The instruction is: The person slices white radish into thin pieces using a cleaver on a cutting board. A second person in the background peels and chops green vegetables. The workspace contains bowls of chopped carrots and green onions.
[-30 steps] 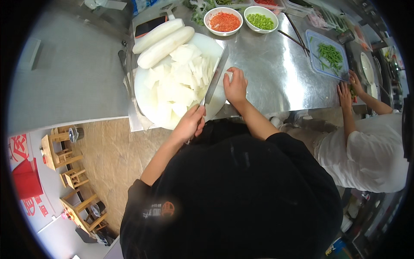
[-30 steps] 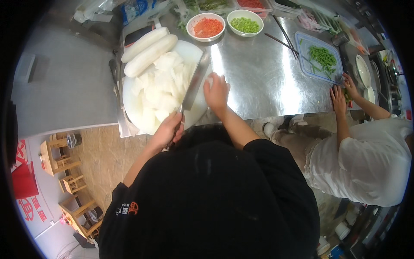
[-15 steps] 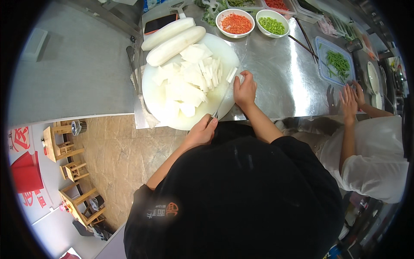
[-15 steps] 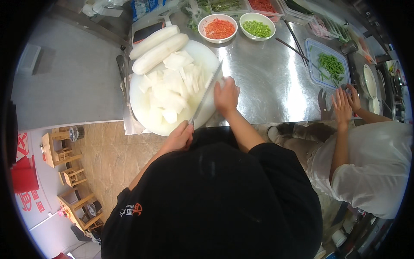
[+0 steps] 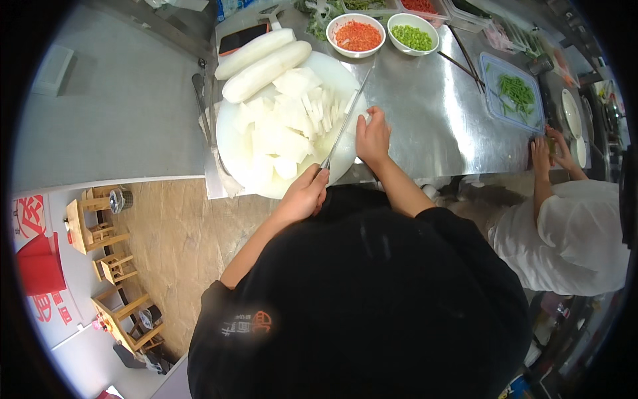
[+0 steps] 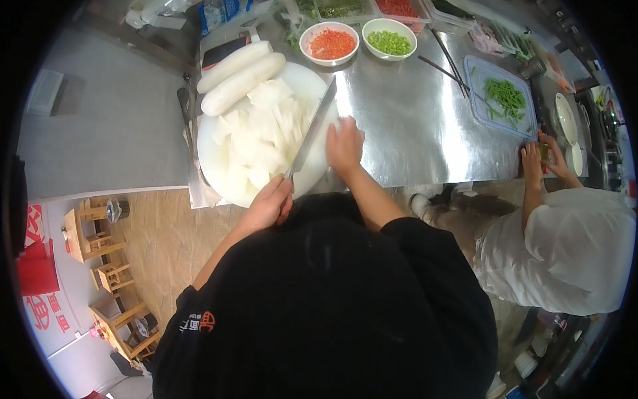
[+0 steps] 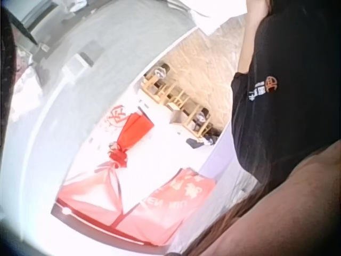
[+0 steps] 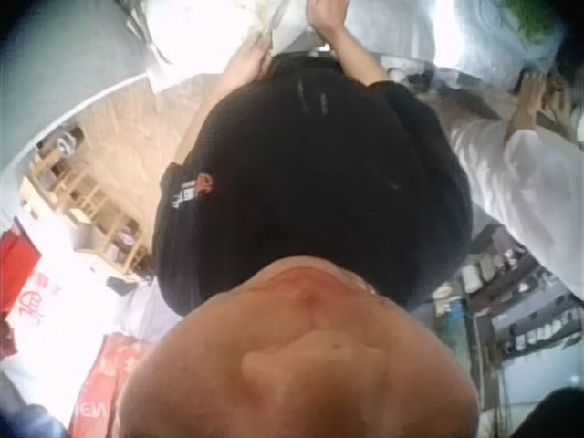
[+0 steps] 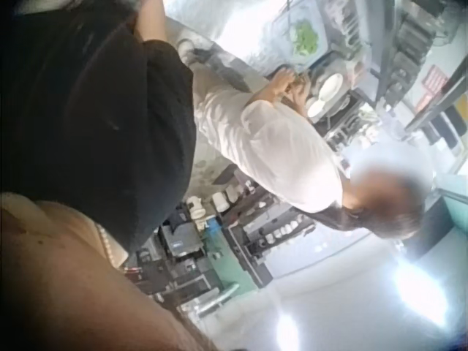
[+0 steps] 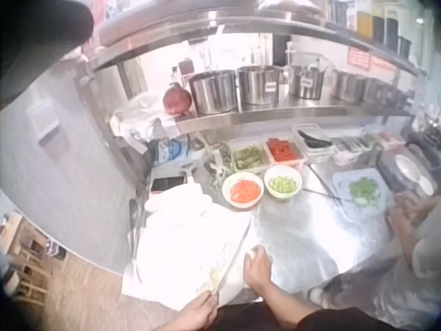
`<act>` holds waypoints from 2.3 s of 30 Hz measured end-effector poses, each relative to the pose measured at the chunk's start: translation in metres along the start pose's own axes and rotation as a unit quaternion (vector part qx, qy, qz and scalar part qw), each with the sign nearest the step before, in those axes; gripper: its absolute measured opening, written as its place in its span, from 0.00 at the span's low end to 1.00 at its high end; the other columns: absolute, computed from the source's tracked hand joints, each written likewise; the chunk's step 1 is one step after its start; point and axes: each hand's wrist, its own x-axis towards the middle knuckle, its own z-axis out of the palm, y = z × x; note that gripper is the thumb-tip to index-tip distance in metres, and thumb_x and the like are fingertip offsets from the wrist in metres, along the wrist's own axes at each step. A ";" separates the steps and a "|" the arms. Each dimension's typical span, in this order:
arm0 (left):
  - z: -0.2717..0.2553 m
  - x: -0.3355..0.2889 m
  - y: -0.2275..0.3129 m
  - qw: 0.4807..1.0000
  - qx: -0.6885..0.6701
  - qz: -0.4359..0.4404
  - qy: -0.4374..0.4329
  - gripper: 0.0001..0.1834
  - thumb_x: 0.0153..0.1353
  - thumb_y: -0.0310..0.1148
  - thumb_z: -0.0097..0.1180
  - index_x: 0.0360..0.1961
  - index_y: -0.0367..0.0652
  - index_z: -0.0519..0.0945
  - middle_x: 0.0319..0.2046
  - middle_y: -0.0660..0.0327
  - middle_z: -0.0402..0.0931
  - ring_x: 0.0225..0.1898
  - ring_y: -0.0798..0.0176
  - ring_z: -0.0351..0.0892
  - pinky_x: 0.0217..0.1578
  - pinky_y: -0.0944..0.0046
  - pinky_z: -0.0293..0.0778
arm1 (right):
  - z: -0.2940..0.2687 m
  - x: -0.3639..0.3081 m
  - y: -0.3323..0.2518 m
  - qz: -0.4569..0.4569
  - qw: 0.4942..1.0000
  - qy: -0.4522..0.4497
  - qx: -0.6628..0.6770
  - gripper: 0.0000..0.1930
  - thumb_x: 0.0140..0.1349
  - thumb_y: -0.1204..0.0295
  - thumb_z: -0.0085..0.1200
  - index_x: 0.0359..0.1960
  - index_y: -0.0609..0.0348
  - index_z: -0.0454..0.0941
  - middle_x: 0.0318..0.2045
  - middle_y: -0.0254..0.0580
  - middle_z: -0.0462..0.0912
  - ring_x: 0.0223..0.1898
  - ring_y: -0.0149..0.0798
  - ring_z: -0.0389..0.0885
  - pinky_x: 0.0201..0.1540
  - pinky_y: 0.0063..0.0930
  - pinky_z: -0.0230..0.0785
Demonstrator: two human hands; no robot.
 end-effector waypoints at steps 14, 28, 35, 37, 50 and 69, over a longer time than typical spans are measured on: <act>0.002 0.019 -0.005 1.000 -0.012 0.001 -0.027 0.18 0.70 0.45 0.36 0.31 0.41 0.65 0.13 0.64 0.61 0.10 0.69 0.58 0.13 0.69 0.58 | -0.005 0.000 -0.006 0.009 1.000 -0.021 -0.020 0.17 0.60 0.66 0.49 0.46 0.67 0.70 0.42 0.54 0.76 0.44 0.54 0.74 0.51 0.43 0.59; -0.006 -0.023 -0.001 0.997 -0.071 0.031 0.008 0.18 0.71 0.46 0.35 0.34 0.42 0.64 0.13 0.64 0.60 0.12 0.70 0.57 0.15 0.70 0.57 | -0.011 0.009 -0.019 -0.083 0.989 -0.033 -0.116 0.15 0.55 0.66 0.52 0.43 0.59 0.72 0.39 0.48 0.73 0.45 0.49 0.69 0.49 0.44 0.56; 0.011 -0.019 -0.007 0.999 -0.037 -0.006 0.034 0.17 0.71 0.44 0.37 0.33 0.42 0.66 0.13 0.65 0.60 0.12 0.70 0.57 0.15 0.70 0.56 | -0.007 0.000 -0.015 0.004 0.994 0.063 -0.088 0.16 0.57 0.62 0.52 0.42 0.59 0.73 0.40 0.47 0.72 0.45 0.49 0.69 0.48 0.45 0.56; 0.012 -0.016 -0.013 0.999 -0.040 -0.018 0.033 0.16 0.70 0.44 0.37 0.33 0.42 0.66 0.13 0.65 0.60 0.12 0.70 0.56 0.14 0.70 0.56 | -0.007 0.001 -0.012 0.015 0.996 0.045 -0.080 0.16 0.57 0.62 0.52 0.42 0.58 0.73 0.39 0.47 0.72 0.45 0.49 0.70 0.47 0.45 0.56; 0.023 -0.008 -0.011 0.996 -0.044 -0.060 0.050 0.17 0.70 0.44 0.39 0.30 0.42 0.65 0.12 0.65 0.60 0.11 0.69 0.58 0.13 0.69 0.57 | -0.002 0.005 -0.015 0.007 0.996 -0.008 -0.087 0.12 0.58 0.65 0.49 0.41 0.54 0.75 0.36 0.47 0.76 0.40 0.49 0.74 0.45 0.46 0.58; 0.031 -0.012 -0.010 0.997 -0.045 -0.005 0.063 0.16 0.70 0.43 0.39 0.32 0.42 0.65 0.12 0.66 0.60 0.10 0.70 0.56 0.12 0.69 0.54 | -0.003 0.000 -0.005 0.016 1.000 -0.009 -0.021 0.15 0.59 0.64 0.48 0.44 0.60 0.70 0.40 0.49 0.75 0.44 0.50 0.73 0.48 0.46 0.56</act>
